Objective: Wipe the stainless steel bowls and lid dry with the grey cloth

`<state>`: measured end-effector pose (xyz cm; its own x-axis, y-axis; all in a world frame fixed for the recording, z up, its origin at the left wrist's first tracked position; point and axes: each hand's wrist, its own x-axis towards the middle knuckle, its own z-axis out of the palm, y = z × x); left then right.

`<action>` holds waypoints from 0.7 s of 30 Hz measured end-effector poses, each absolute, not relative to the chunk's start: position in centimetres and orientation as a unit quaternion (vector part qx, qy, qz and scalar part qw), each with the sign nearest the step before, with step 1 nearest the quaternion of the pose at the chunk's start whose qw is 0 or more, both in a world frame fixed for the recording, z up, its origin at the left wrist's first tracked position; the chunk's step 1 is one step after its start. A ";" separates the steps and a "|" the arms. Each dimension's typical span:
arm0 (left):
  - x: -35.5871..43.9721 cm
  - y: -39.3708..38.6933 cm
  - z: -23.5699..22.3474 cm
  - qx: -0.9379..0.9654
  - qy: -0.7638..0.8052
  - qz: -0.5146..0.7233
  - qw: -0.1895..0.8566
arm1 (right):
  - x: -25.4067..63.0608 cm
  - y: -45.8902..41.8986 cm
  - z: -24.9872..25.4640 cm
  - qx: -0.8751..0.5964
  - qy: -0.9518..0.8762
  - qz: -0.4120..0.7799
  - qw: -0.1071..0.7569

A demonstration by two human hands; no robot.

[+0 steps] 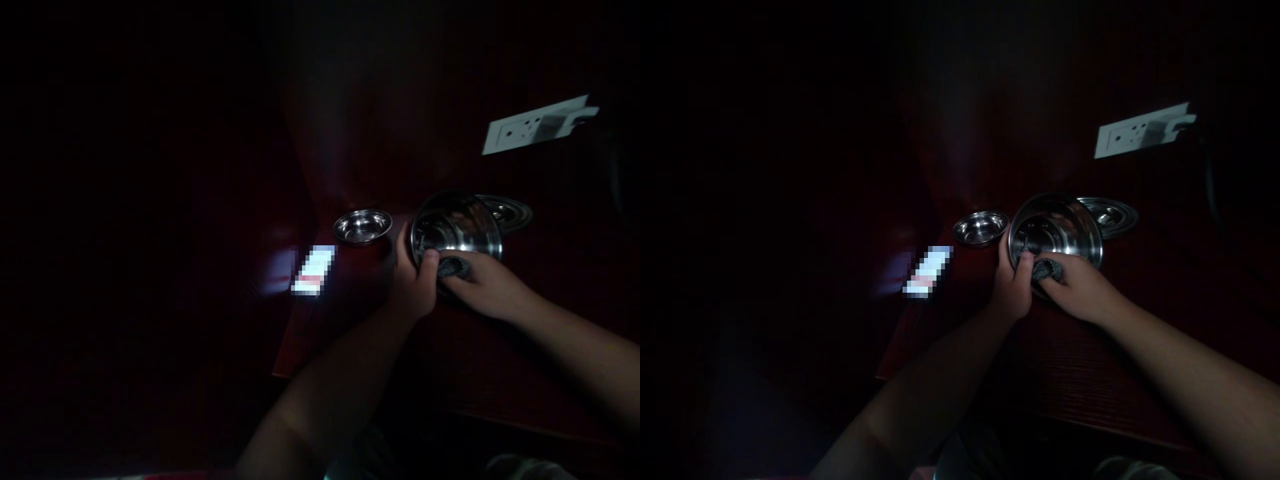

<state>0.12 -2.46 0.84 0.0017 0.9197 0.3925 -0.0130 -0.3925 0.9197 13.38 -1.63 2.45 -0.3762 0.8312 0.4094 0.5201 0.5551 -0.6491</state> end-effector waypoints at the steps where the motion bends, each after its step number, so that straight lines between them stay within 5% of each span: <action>1: 0.1 -2.5 0.8 0.591 0.383 0.593 0.390 | 13.4 -1.6 2.5 -0.414 -0.806 0.209 0.367; 8: 0.2 -2.5 0.6 0.626 0.362 0.568 0.392 | 13.3 -1.4 2.0 -0.364 -0.800 0.190 0.437; 13: 0.4 -2.7 0.7 0.646 0.331 0.563 0.396 | 13.7 -1.0 2.0 -0.335 -0.785 0.064 0.516; 21: 0.6 -2.6 0.7 0.646 0.323 0.570 0.393 | 15.5 1.1 1.5 -0.438 -0.779 -0.093 0.439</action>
